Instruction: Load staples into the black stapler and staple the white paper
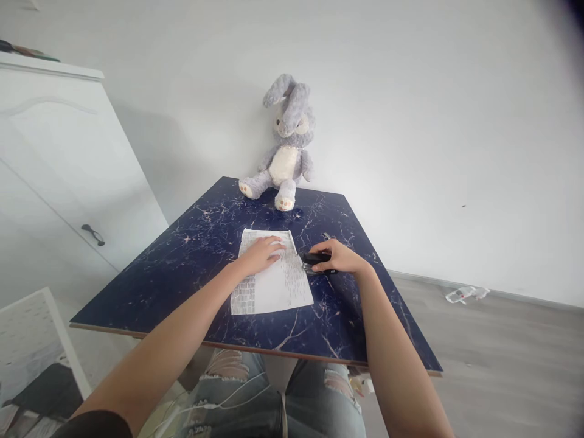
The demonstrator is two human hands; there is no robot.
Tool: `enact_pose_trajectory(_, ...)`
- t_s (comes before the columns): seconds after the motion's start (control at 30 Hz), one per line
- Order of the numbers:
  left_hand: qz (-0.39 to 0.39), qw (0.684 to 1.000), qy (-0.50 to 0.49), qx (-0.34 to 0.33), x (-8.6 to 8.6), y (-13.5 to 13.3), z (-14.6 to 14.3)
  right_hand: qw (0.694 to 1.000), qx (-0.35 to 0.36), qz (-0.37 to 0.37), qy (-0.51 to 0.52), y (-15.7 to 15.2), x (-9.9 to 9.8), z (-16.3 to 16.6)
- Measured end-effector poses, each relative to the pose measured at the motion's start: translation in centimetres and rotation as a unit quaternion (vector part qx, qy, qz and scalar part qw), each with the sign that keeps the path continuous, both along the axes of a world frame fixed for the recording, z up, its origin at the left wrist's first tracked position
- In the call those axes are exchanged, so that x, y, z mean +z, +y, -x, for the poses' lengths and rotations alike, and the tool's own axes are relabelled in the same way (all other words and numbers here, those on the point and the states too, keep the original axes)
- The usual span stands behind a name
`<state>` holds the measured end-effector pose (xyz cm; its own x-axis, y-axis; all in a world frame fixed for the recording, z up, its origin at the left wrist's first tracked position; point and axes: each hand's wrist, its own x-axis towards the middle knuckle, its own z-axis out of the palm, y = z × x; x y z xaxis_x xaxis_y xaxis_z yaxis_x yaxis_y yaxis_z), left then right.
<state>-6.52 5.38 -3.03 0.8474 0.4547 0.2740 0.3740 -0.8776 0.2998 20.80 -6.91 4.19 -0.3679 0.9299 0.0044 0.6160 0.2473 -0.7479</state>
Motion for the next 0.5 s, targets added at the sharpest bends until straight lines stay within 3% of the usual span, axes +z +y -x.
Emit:
enact_pose_trajectory(0.13,0.044,0.994,0.033,-0.096,0.8,-0.7,0.1,1.000,0.007,-0.005,-0.024,-0.1,0.3,0.5)
enact_pose_trajectory(0.33,0.064,0.995,0.062,-0.047,0.6,-0.1,0.3,0.996,0.076,0.026,-0.039,-0.4,0.8,0.8)
enact_pose_trajectory(0.5,0.062,0.994,0.033,-0.088,0.6,-0.2,0.1,0.994,0.100,0.024,-0.038,-0.4,0.7,1.4)
